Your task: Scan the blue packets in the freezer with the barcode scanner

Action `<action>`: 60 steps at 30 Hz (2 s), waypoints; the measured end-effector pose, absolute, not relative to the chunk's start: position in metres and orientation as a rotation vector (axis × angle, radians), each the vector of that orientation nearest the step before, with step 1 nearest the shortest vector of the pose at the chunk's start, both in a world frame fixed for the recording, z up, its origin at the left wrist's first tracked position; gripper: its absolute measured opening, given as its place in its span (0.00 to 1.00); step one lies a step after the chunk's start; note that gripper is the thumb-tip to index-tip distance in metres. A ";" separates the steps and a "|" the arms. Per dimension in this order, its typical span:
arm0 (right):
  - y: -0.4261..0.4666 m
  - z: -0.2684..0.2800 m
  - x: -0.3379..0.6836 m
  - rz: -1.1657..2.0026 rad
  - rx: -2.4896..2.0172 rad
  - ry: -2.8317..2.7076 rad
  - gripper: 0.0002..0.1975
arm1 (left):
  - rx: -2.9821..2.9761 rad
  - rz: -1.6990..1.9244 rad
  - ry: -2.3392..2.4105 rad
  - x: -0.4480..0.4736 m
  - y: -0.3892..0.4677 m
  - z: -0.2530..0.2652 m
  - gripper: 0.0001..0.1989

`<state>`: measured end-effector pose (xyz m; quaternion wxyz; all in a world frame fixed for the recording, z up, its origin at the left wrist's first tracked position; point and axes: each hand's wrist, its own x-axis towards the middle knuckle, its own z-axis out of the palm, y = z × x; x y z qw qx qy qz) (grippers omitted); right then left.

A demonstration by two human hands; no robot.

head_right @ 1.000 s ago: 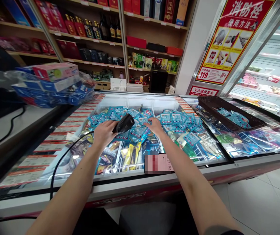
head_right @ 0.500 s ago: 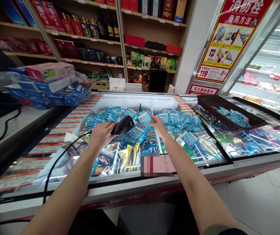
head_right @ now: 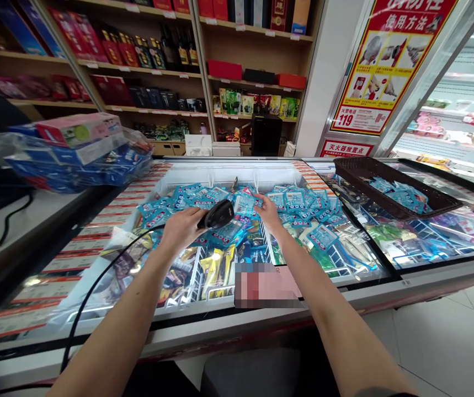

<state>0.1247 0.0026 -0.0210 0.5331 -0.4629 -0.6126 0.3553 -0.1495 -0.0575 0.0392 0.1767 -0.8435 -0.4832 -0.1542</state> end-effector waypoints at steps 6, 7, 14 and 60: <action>0.010 -0.027 0.126 0.803 -1.136 -1.440 0.22 | -2.420 -0.496 -1.333 -0.152 -0.060 0.033 0.16; 0.011 -0.028 0.126 0.799 -1.138 -1.446 0.22 | -2.419 -0.500 -1.345 -0.152 -0.061 0.033 0.16; 0.012 -0.029 0.123 0.812 -1.087 -1.458 0.21 | -2.430 -0.473 -1.358 -0.151 -0.064 0.034 0.15; 0.009 -0.029 0.123 0.670 -1.159 -1.536 0.20 | -2.415 -0.485 -1.350 -0.148 -0.065 0.030 0.16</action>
